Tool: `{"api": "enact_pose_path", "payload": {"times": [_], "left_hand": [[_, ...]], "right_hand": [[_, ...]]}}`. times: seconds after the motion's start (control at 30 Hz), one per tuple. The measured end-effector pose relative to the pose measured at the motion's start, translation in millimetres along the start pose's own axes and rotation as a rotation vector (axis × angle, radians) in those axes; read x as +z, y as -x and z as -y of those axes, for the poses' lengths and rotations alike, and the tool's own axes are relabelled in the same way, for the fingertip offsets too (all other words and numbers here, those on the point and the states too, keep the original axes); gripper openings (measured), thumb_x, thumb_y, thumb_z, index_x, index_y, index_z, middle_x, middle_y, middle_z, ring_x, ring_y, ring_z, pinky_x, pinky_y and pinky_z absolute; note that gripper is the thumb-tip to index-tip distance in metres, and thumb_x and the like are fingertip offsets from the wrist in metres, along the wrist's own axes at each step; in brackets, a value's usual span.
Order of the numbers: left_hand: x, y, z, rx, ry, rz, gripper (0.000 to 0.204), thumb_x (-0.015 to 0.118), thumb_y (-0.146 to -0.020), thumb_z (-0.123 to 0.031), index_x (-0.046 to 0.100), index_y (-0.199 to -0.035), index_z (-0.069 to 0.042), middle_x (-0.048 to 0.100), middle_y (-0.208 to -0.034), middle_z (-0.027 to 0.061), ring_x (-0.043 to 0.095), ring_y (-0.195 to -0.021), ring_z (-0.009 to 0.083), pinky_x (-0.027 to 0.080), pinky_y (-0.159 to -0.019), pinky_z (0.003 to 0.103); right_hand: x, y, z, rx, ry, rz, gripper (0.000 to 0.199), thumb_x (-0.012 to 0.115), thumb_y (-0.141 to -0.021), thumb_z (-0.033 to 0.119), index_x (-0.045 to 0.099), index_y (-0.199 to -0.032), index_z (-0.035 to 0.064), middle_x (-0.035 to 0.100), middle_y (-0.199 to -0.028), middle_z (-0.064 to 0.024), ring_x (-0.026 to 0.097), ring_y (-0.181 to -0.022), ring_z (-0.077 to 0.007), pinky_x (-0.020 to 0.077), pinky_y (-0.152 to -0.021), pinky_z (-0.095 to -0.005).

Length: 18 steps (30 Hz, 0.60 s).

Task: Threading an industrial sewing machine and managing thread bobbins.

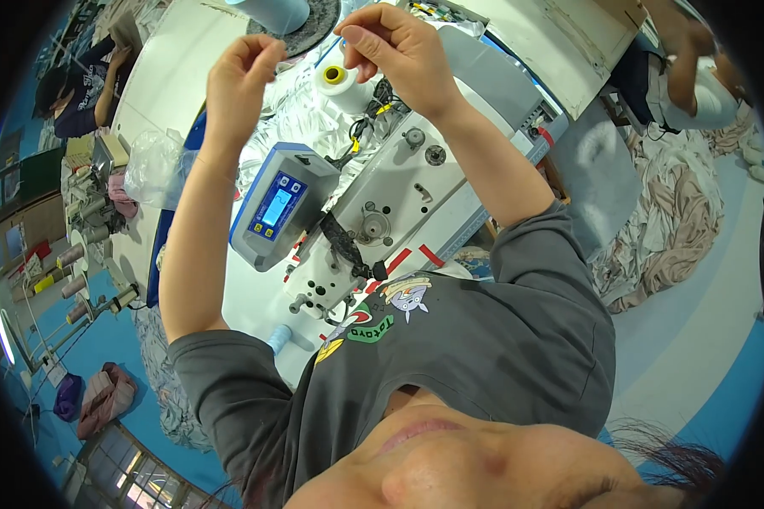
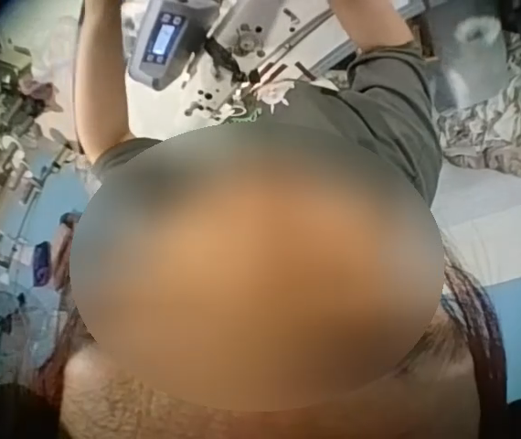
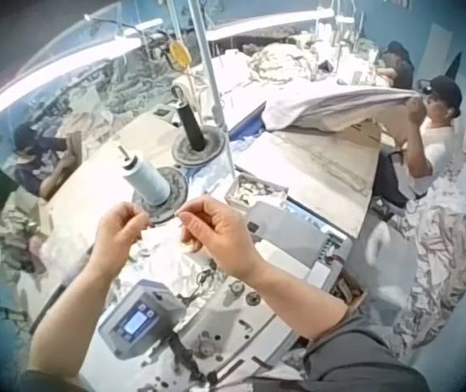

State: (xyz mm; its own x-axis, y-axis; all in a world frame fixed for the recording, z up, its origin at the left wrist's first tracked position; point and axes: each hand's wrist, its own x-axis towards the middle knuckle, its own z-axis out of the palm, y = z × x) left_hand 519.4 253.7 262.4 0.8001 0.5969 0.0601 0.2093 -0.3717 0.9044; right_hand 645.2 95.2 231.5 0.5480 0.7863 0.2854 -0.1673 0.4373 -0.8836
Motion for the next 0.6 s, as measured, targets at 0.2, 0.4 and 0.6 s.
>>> {"api": "enact_pose_path", "payload": {"times": [0.2,0.4,0.6], "left_hand": [[1.1,42.6,0.0,-0.186,0.504,0.132,0.013,0.054,-0.088,-0.016,0.056,-0.091,-0.003,0.059,-0.108,0.0069,0.051,-0.078,0.0056,0.042,-0.064,0.019],[2.3,63.2,-13.7,-0.213,0.600,0.176,0.010,0.054,-0.089,-0.016,0.054,-0.087,-0.005,0.056,-0.117,0.0117,0.059,-0.090,0.0115,0.048,-0.078,0.025],[-3.7,73.9,-18.5,-0.159,0.646,0.182,0.013,0.053,-0.089,-0.016,0.053,-0.092,-0.004,0.060,-0.102,0.0087,0.059,-0.098,0.0164,0.048,-0.089,0.030]], "right_hand": [[13.7,-11.7,3.6,0.198,-0.127,0.086,0.014,0.051,-0.092,0.015,0.057,-0.091,0.0016,0.057,-0.073,-0.0020,0.049,-0.056,-0.0046,0.0425,-0.049,-0.0186],[24.1,-17.9,0.4,0.292,-0.224,0.162,0.014,0.053,-0.091,0.016,0.057,-0.092,0.0034,0.060,-0.078,-0.0030,0.052,-0.059,-0.0049,0.0432,-0.051,-0.0176],[42.3,-20.0,6.5,0.210,0.064,0.218,0.014,0.054,-0.090,0.016,0.058,-0.093,0.0031,0.061,-0.080,-0.0032,0.055,-0.065,-0.0054,0.0441,-0.052,-0.0178]]}}
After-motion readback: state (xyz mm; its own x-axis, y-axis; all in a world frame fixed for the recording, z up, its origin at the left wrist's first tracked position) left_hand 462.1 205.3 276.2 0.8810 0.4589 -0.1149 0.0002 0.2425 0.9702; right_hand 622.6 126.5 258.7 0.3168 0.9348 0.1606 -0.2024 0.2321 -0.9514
